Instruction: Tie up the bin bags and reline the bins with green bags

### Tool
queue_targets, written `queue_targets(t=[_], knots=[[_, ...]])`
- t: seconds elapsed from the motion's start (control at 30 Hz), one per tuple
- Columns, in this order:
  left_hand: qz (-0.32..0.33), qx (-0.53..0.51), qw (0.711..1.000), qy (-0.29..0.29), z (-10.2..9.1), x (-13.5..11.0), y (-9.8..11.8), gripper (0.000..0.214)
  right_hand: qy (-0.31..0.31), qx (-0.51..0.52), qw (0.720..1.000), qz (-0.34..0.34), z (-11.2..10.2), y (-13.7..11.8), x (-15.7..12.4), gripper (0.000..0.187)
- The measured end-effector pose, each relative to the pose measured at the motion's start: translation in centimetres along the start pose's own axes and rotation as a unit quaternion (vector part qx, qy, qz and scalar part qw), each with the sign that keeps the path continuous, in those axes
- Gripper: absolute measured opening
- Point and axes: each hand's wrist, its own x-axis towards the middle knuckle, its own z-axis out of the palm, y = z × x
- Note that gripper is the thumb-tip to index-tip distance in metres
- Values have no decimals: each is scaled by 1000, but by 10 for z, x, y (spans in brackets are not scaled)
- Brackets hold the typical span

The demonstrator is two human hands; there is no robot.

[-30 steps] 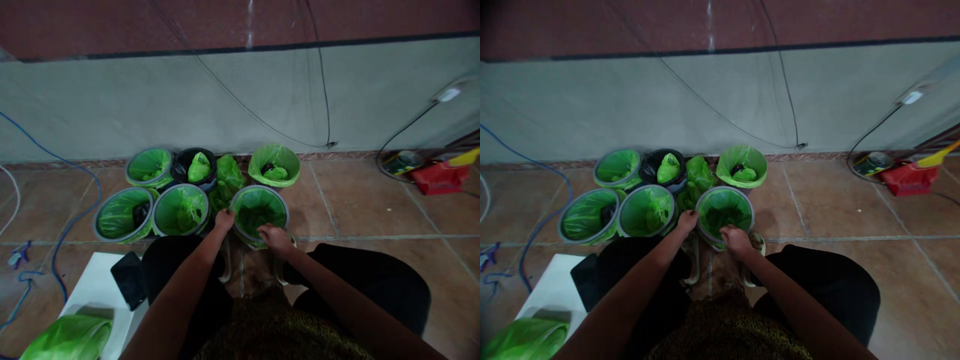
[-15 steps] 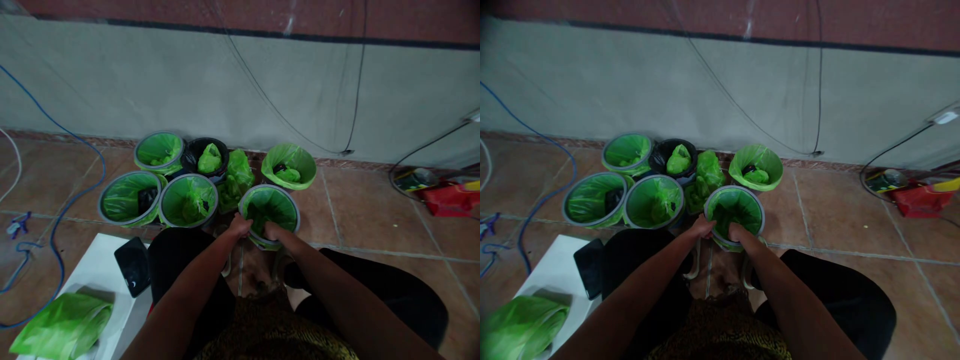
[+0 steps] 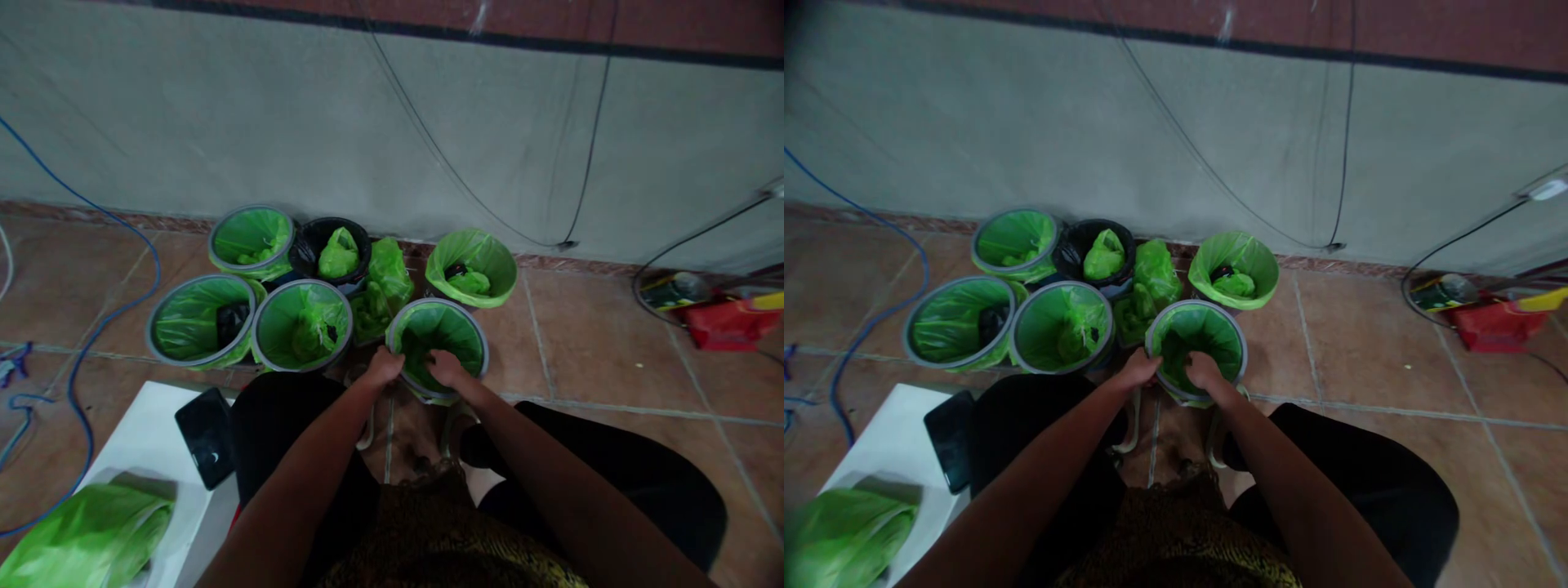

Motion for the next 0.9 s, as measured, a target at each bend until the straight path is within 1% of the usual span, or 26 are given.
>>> queue_targets(t=[0.1, 0.17, 0.27, 0.4, 0.53, 0.63, 0.77, 0.83, 0.9], knots=[[-11, -45, 999, -13, -7, -1, 0, 40, 36, 26, 999, -12, -9, 5, -9, 31], [-18, -81, 996, -24, -11, -1, -2, 41, 54, 57, 996, -35, -9, 5, -21, 32], [-25, -117, 993, -21, -15, -1, -7, 38, 53, 82, 993, -72, 3, 0, -41, 31], [-20, -117, 993, -6, -12, 1, -15, 23, 61, 84, 991, -86, 26, -10, -56, 33], [-5, -92, 996, 7, -9, 6, -19, 16, 91, 79, 986, -117, 42, -14, -55, 38], [8, -58, 998, 17, -10, 12, -21, 10, 120, 74, 980, -141, 54, -15, -51, 38], [16, -10, 999, 28, -10, 18, -22, 6, 184, 79, 964, -176, 72, -11, -46, 39], [19, 12, 999, 35, -10, 19, -22, 5, 218, 87, 953, -191, 80, -9, -44, 38], [24, 32, 998, 43, -10, 18, -21, 6, 239, 94, 946, -200, 85, -7, -43, 37]])
